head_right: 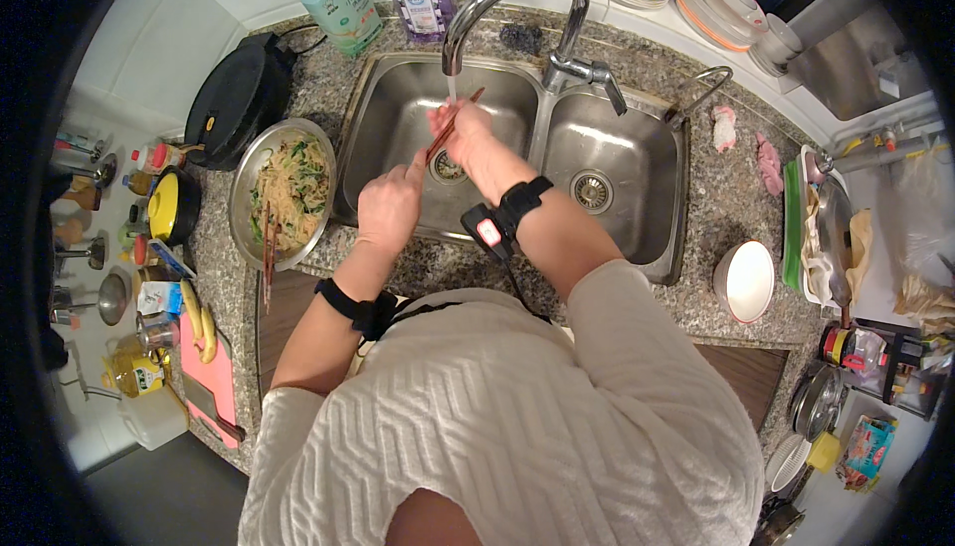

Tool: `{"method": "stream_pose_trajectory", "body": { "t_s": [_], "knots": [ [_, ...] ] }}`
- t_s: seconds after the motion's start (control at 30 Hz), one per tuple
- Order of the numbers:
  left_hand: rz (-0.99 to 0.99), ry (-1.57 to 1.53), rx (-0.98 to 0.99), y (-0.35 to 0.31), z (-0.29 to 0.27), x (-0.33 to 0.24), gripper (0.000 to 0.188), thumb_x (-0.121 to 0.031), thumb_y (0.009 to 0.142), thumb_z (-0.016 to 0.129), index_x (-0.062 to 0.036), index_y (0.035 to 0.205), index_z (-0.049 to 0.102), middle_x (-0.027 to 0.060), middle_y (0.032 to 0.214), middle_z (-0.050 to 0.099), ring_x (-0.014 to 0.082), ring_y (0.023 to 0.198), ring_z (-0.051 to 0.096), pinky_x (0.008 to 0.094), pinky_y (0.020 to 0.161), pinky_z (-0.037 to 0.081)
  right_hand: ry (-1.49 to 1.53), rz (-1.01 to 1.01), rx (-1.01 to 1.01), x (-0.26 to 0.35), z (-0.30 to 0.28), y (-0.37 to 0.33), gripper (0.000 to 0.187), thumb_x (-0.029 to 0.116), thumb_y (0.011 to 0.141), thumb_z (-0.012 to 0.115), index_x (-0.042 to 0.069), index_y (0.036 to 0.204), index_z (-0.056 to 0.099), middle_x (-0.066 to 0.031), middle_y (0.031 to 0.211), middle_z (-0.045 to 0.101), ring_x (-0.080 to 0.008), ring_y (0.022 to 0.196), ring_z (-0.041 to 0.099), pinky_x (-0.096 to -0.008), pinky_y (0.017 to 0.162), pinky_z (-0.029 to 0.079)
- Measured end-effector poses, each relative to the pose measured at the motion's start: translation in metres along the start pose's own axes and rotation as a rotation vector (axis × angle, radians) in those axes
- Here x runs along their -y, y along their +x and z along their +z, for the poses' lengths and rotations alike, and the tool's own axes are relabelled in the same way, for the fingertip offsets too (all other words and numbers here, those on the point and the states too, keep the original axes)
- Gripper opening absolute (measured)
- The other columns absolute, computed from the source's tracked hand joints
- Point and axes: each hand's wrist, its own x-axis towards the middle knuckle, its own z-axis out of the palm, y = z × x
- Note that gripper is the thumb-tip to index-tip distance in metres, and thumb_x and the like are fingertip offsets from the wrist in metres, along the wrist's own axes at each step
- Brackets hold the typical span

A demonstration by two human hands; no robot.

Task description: The person pours a beaten egg into a pot of boiling liquid on the stove and stirs it. They then wash chopsticks and a bowl in the sink, dry their hands, and add a powdered seasoning from a packet into a bowl of noodles.

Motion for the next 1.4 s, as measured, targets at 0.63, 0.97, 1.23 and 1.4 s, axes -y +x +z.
{"method": "stream_pose_trajectory", "body": {
  "t_s": [0.63, 0.97, 1.23, 1.4],
  "knots": [
    [-1.179, -1.865, 0.363, 0.021, 0.009, 0.022, 0.026, -0.029, 0.094, 0.069, -0.0044, 0.090, 0.062, -0.0037, 0.054, 0.045, 0.0074, 0.041, 0.039, 0.0238, 0.037, 0.026, 0.120, -0.090, 0.276, 0.028, -0.005, 0.019, 0.030, 0.029, 0.109, 0.036, 0.009, 0.090, 0.049, -0.0005, 0.073, 0.045, -0.0158, 0.065, 0.044, -0.0304, 0.063, 0.042],
    [-0.906, -1.442, 0.096, 0.054, 0.062, 0.006, 0.029, -0.026, 0.094, 0.069, 0.0010, 0.082, 0.066, 0.0055, 0.066, 0.061, 0.0129, 0.054, 0.051, 0.0318, 0.050, 0.041, -0.199, -0.048, 0.202, -0.014, -0.008, 0.002, 0.023, 0.025, 0.107, 0.040, 0.005, 0.101, 0.048, -0.0127, 0.101, 0.058, -0.0353, 0.117, 0.059, -0.0431, 0.093, 0.052],
    [-0.744, -1.526, 0.195, 0.022, 0.071, 0.016, 0.029, -0.034, 0.102, 0.056, -0.0085, 0.092, 0.067, -0.0051, 0.067, 0.052, 0.0068, 0.058, 0.044, 0.0261, 0.053, 0.036, -0.505, -0.187, 0.187, 0.059, -0.014, 0.039, 0.033, 0.024, 0.106, 0.041, -0.001, 0.116, 0.059, -0.0110, 0.097, 0.069, -0.0242, 0.083, 0.068, -0.0312, 0.067, 0.053],
    [-0.627, -1.332, 0.394, 0.016, 0.098, 0.042, 0.029, -0.031, 0.104, 0.051, -0.0046, 0.103, 0.064, 0.0025, 0.073, 0.058, 0.0129, 0.067, 0.056, 0.0305, 0.066, 0.047, -0.664, -0.166, 0.414, 0.067, -0.012, 0.011, 0.029, 0.020, 0.107, 0.040, 0.001, 0.123, 0.057, -0.0150, 0.116, 0.068, -0.0228, 0.106, 0.066, -0.0328, 0.090, 0.053]
  ]
}}
